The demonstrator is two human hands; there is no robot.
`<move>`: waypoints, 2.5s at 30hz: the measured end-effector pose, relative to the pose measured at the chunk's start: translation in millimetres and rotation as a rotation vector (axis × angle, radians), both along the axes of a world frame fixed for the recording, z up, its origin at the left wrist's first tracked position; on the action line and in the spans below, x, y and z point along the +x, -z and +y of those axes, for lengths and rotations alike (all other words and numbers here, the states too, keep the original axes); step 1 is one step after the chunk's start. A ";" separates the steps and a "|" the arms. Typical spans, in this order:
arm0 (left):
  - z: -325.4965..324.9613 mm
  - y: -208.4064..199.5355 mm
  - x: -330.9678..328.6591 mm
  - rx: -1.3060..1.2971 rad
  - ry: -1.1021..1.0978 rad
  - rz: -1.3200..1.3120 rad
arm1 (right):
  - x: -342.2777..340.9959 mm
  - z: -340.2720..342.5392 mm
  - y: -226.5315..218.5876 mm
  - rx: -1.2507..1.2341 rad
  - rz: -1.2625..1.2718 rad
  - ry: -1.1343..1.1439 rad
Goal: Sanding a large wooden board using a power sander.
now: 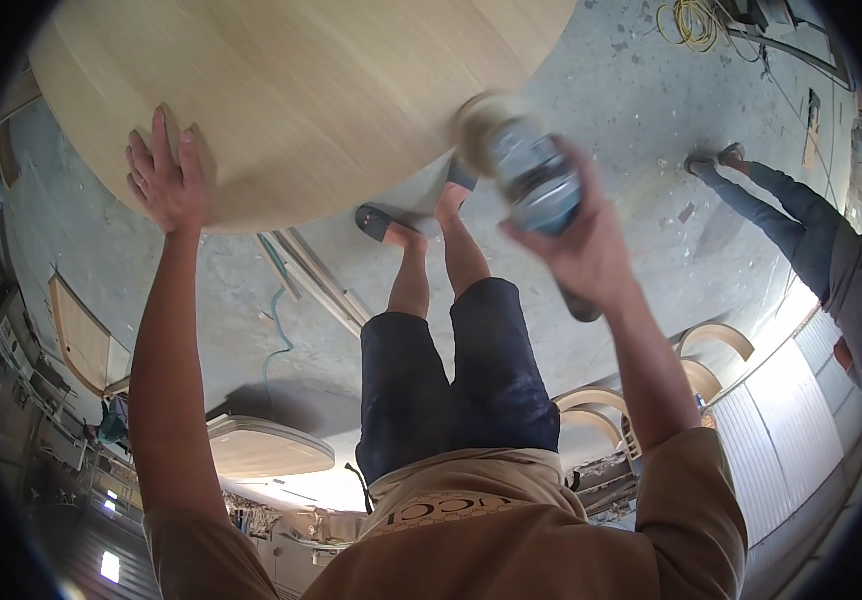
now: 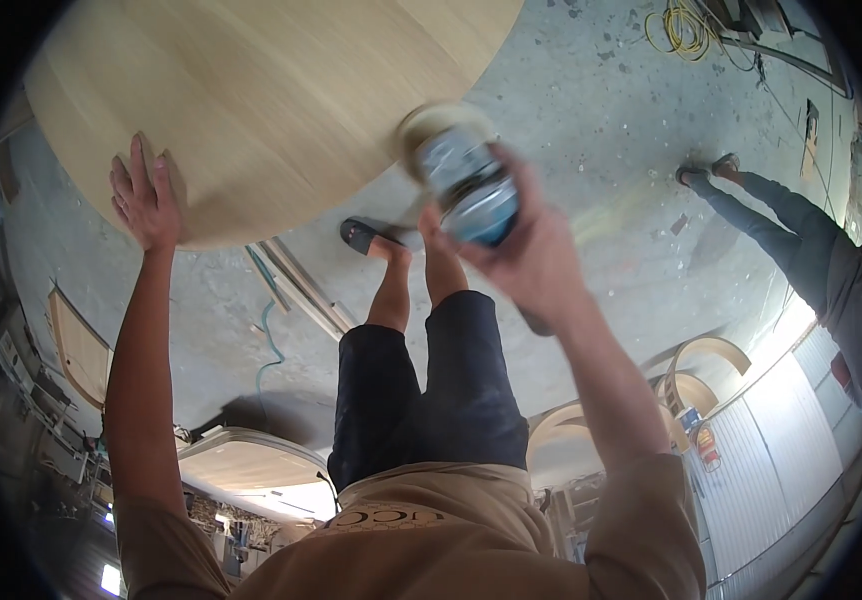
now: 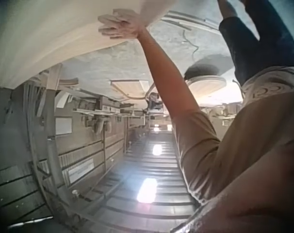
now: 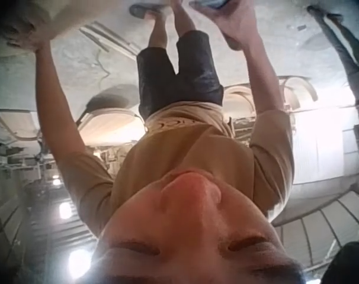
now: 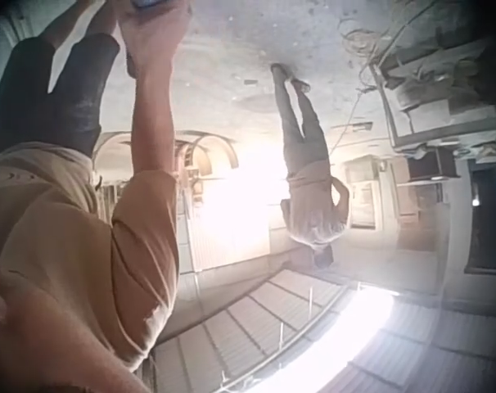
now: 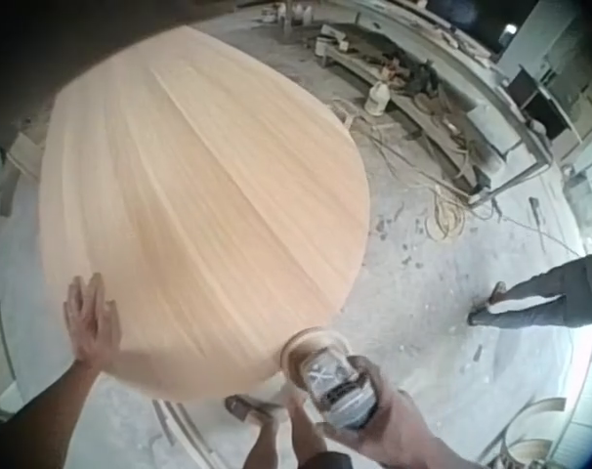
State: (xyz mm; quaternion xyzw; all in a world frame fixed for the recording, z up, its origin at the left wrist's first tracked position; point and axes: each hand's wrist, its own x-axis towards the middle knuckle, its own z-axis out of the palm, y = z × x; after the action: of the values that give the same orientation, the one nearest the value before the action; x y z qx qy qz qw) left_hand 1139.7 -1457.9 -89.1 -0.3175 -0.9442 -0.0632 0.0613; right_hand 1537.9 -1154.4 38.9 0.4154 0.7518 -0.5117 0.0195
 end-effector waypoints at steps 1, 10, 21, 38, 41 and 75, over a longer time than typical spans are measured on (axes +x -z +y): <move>-0.9 -0.6 -0.5 0.001 -0.003 0.001 | -3.4 -7.6 -4.2 0.024 -0.031 -0.091; -3.2 -4.5 0.6 -0.003 -0.018 -0.002 | -4.7 37.0 -10.0 -0.089 -0.064 -0.033; 1.2 -7.2 1.5 0.009 0.004 -0.008 | -7.0 83.0 3.0 0.038 -0.014 0.065; -7.9 -6.4 -9.1 -0.008 0.222 0.000 | -46.2 -145.5 -13.7 -0.005 -0.088 0.024; -14.0 -18.0 -25.2 -0.029 0.362 -0.088 | -63.9 -187.2 -14.6 -0.025 -0.108 0.015; -25.9 -16.5 -78.9 -0.192 0.471 -0.236 | -123.9 -284.1 -5.6 0.095 -0.012 0.107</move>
State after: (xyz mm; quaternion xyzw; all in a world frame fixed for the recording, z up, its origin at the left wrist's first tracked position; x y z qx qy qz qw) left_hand 1060.7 -1483.8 -72.6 -0.5229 -0.8467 -0.0225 -0.0957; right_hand 1414.0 -1438.5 44.5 0.4584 0.7518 -0.4735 -0.0229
